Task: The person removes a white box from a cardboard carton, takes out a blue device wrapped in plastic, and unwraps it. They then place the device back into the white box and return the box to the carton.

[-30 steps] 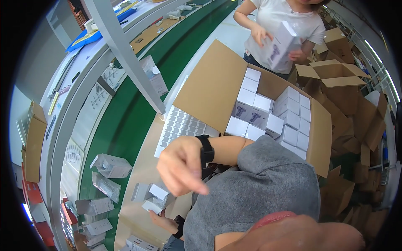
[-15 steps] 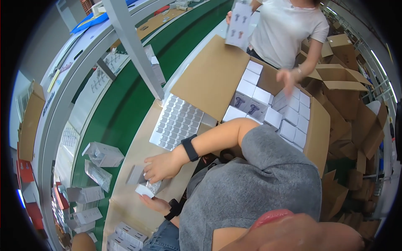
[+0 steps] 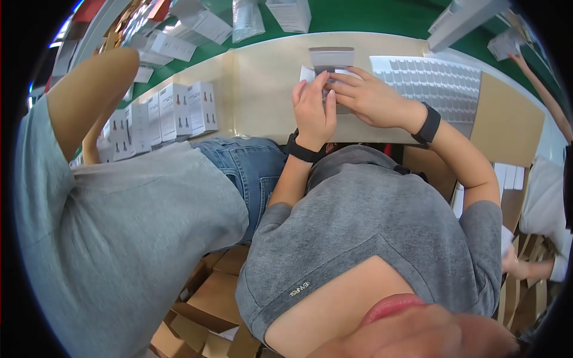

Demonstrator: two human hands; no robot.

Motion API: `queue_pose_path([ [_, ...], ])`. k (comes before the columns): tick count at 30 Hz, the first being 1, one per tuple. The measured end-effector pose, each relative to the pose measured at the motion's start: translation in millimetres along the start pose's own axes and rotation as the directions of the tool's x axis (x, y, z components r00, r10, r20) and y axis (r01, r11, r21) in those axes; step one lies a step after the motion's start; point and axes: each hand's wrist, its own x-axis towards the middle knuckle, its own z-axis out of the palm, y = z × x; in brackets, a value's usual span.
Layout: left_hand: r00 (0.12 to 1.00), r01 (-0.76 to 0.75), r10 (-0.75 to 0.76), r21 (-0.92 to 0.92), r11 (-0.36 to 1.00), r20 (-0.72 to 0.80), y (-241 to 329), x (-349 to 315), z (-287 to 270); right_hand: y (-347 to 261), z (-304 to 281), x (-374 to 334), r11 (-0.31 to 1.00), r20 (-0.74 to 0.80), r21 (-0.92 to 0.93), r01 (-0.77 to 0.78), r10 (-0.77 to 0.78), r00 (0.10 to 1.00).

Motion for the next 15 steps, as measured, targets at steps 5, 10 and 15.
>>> queue_pose_path([
  [5,0.985,-0.093,0.063,0.185,0.978,0.160,-3.2,-5.3,-17.2,5.0,-9.8,-3.5,0.999,-0.008,-0.019,0.048,-0.048,0.999],
  [10,0.981,-0.085,0.049,0.189,0.978,0.187,1.6,-1.6,-20.9,-3.4,0.2,-29.7,0.994,-0.038,0.041,-0.106,0.107,0.994],
  [15,0.977,-0.145,0.100,0.239,0.960,0.188,5.6,8.1,-29.6,-4.1,0.7,-16.1,0.959,-0.174,0.195,-0.205,0.239,0.955],
])
